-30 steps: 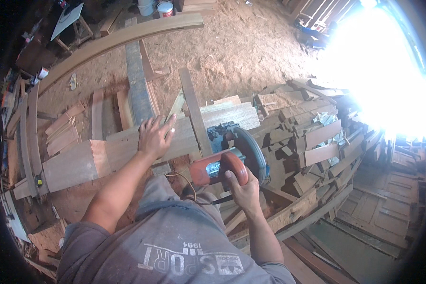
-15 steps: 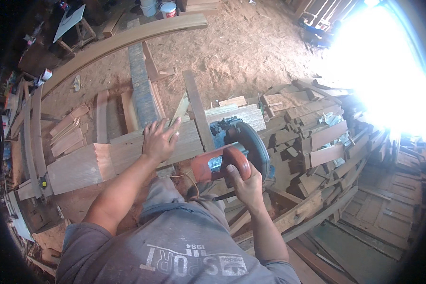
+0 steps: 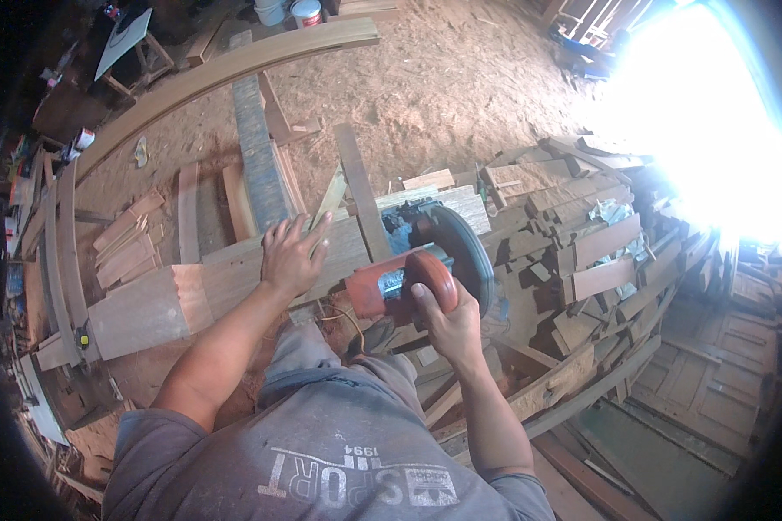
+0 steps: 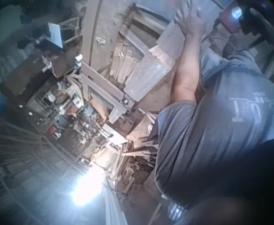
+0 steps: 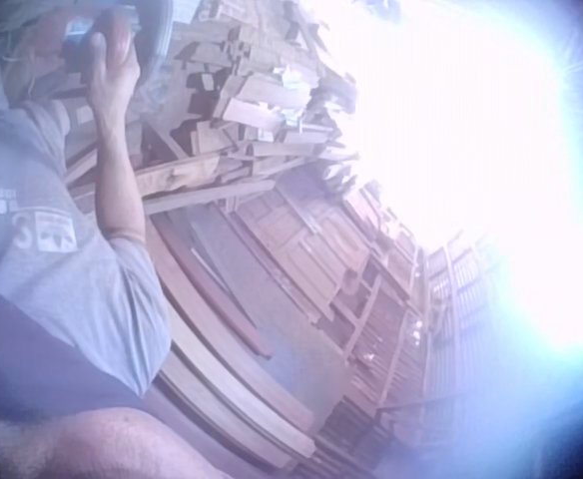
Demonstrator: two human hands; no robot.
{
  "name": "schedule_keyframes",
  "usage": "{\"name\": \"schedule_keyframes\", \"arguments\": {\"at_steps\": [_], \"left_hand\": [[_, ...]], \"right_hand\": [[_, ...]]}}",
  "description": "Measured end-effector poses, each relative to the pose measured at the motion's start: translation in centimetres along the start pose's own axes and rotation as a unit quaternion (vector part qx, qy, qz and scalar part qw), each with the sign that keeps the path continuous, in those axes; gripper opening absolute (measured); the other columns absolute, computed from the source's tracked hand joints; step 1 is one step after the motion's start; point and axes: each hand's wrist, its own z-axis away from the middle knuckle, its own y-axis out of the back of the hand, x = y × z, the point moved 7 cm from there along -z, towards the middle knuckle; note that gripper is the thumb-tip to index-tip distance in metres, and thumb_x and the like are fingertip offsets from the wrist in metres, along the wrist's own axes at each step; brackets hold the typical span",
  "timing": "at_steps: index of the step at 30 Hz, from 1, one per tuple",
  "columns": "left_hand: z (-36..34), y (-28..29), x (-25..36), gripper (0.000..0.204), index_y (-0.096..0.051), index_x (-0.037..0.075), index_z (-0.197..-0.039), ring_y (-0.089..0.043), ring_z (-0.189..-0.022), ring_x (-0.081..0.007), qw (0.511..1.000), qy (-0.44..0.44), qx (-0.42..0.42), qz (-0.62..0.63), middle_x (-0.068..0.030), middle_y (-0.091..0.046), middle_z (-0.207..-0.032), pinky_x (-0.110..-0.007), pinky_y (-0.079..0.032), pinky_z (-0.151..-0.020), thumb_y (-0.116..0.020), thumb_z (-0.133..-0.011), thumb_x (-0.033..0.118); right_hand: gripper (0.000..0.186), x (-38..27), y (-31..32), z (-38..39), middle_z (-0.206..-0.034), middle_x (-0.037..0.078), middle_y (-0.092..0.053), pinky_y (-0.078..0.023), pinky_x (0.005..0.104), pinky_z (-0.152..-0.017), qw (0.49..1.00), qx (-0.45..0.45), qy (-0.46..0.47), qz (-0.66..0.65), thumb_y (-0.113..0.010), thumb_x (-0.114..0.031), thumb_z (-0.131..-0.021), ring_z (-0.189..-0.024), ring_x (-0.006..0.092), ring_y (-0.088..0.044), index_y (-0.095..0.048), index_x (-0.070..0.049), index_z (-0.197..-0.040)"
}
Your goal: The person selects wooden planks, marks them with a pencil and square, and cuts them to size using a handheld circular saw. The person then stacks the cut pieces and places them against a wall.
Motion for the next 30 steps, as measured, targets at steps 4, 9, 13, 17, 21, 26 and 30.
{"name": "schedule_keyframes", "arguments": {"at_steps": [4, 9, 13, 17, 21, 26, 30], "left_hand": [[0.0, 0.0, 0.1, 0.056, -0.055, 0.032, -0.162, -0.052, -0.139, -0.0428, 1.000, 0.002, 0.007, 0.005, -0.0225, -0.061, -0.152, -0.057, -0.031, -0.122, -0.059, -0.107, 0.041], [0.0, -0.1, 0.0, 0.057, -0.055, 0.032, -0.162, -0.053, -0.138, -0.0422, 1.000, -0.004, 0.008, 0.002, -0.0215, -0.060, -0.153, -0.057, -0.032, -0.122, -0.060, -0.106, 0.040], [0.0, 0.2, 0.0, 0.056, -0.055, 0.030, -0.163, -0.053, -0.138, -0.0446, 1.000, -0.006, 0.005, 0.015, -0.0222, -0.059, -0.152, -0.058, -0.032, -0.121, -0.059, -0.107, 0.039], [0.0, 0.5, 0.2, 0.055, -0.057, 0.028, -0.161, -0.053, -0.137, -0.0449, 1.000, -0.003, -0.001, 0.024, -0.0223, -0.058, -0.153, -0.059, -0.032, -0.120, -0.059, -0.107, 0.038], [0.0, 0.6, 0.2, 0.056, -0.059, 0.027, -0.160, -0.053, -0.137, -0.0438, 0.999, -0.003, 0.005, 0.031, -0.0217, -0.059, -0.152, -0.059, -0.032, -0.120, -0.060, -0.105, 0.037], [0.1, 0.2, 0.0, 0.057, -0.058, 0.026, -0.160, -0.053, -0.136, -0.0443, 0.999, -0.013, 0.023, 0.020, -0.0215, -0.060, -0.150, -0.059, -0.032, -0.120, -0.060, -0.105, 0.037], [0.0, 0.4, 0.1, 0.057, -0.058, 0.026, -0.160, -0.053, -0.136, -0.0460, 1.000, -0.012, 0.018, 0.021, -0.0219, -0.060, -0.150, -0.059, -0.032, -0.120, -0.060, -0.105, 0.037]], "right_hand": [[0.041, -0.1, -0.2, -0.6, -0.106, 0.006, -0.079, -0.057, 0.0301, -0.082, 1.000, -0.003, -0.003, -0.004, -0.080, -0.025, -0.102, -0.092, 0.0113, -0.071, -0.072, 0.001, -0.133], [0.040, -0.5, -0.5, -1.3, -0.107, 0.006, -0.079, -0.057, 0.0302, -0.083, 1.000, -0.006, 0.007, -0.001, -0.079, -0.025, -0.103, -0.093, 0.0111, -0.071, -0.073, 0.001, -0.133], [0.039, -0.6, -0.8, -1.9, -0.108, 0.007, -0.080, -0.057, 0.0303, -0.085, 1.000, -0.014, -0.007, 0.003, -0.079, -0.024, -0.103, -0.096, 0.0115, -0.071, -0.073, 0.001, -0.133], [0.039, -0.9, -1.2, -2.2, -0.108, 0.006, -0.080, -0.057, 0.0301, -0.084, 1.000, -0.005, 0.012, -0.023, -0.079, -0.024, -0.103, -0.096, 0.0110, -0.071, -0.073, 0.001, -0.132], [0.040, -1.3, -1.3, -2.8, -0.109, 0.007, -0.080, -0.058, 0.0302, -0.087, 1.000, -0.007, 0.009, -0.022, -0.080, -0.025, -0.102, -0.099, 0.0115, -0.071, -0.073, 0.002, -0.132], [0.041, -2.0, -1.5, -3.2, -0.111, 0.008, -0.079, -0.058, 0.0304, -0.088, 0.999, -0.012, 0.032, -0.010, -0.081, -0.025, -0.102, -0.101, 0.0117, -0.071, -0.073, 0.002, -0.132], [0.041, -1.8, -1.6, -3.5, -0.110, 0.008, -0.079, -0.058, 0.0303, -0.087, 0.999, -0.012, 0.021, -0.021, -0.080, -0.025, -0.102, -0.100, 0.0118, -0.071, -0.074, 0.002, -0.132]]}}
